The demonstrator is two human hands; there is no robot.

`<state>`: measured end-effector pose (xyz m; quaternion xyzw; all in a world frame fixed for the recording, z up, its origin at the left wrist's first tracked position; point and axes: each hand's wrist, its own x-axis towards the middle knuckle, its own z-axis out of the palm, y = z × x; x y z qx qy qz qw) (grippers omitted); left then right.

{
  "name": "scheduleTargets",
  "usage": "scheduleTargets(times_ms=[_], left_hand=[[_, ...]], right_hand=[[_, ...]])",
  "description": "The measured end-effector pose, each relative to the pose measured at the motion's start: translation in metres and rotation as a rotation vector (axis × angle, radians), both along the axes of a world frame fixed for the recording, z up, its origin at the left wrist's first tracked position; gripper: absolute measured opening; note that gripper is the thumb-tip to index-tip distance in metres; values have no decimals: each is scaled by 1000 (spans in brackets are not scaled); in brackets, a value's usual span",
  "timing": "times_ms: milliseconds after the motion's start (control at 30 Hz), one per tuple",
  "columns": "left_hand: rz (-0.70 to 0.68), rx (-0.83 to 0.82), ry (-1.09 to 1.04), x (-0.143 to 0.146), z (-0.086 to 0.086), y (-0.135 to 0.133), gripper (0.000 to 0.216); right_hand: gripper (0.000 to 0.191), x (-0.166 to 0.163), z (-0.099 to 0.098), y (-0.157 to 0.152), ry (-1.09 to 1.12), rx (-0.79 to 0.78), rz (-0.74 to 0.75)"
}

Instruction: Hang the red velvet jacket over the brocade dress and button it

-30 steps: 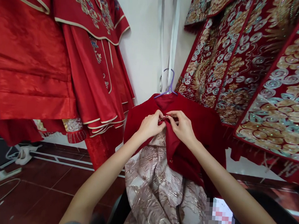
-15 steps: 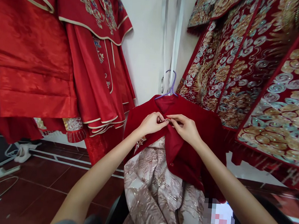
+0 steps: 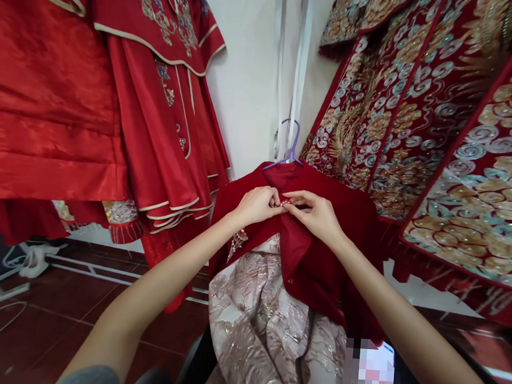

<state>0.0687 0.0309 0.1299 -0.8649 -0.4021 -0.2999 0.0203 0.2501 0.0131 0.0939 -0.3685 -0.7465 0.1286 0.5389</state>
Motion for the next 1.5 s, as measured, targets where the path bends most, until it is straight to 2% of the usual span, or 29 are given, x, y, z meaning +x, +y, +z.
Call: scheduleTargets(times_ms=[200, 467, 600, 767, 900, 967, 1067, 1100, 1167, 1233, 1300, 1367, 1500], left_hand=[[4, 42, 47, 0, 0, 1, 27], [-46, 105, 61, 5, 2, 0, 5], [-21, 119, 16, 10, -1, -1, 5], [1, 31, -30, 14, 3, -1, 12], [38, -135, -22, 7, 8, -4, 15], [-3, -279, -102, 0, -2, -9, 28], [-135, -402, -451, -5, -41, -21, 35], [-135, -396, -574, -6, -58, -24, 32], [-39, -418, -761, -8, -88, -30, 21], [-9, -458, -785, -11, -107, -32, 17], [-47, -538, -764, -16, -114, -33, 19], [-115, -596, -749, -20, -112, -34, 23], [-215, -545, -759, -17, -113, -34, 24]], right_hand=[[38, -2, 0, 3, 23, 46, -16], [52, -4, -2, 10, 62, 4, -14], [55, -4, -3, 16, 89, -14, -5], [56, -7, -3, 22, 53, -41, -5], [52, -12, 1, 13, 47, -59, -68], [47, -9, -1, 1, 95, -160, -53], [38, 3, -14, -23, 210, -329, 55], [39, 8, -21, -31, 243, -354, 66], [41, 14, -36, -44, 287, -424, 53], [42, 16, -47, -52, 297, -510, 78], [40, 13, -52, -55, 308, -569, 138], [39, 7, -53, -55, 337, -577, 181], [39, -17, -54, -51, 374, -586, 277]])
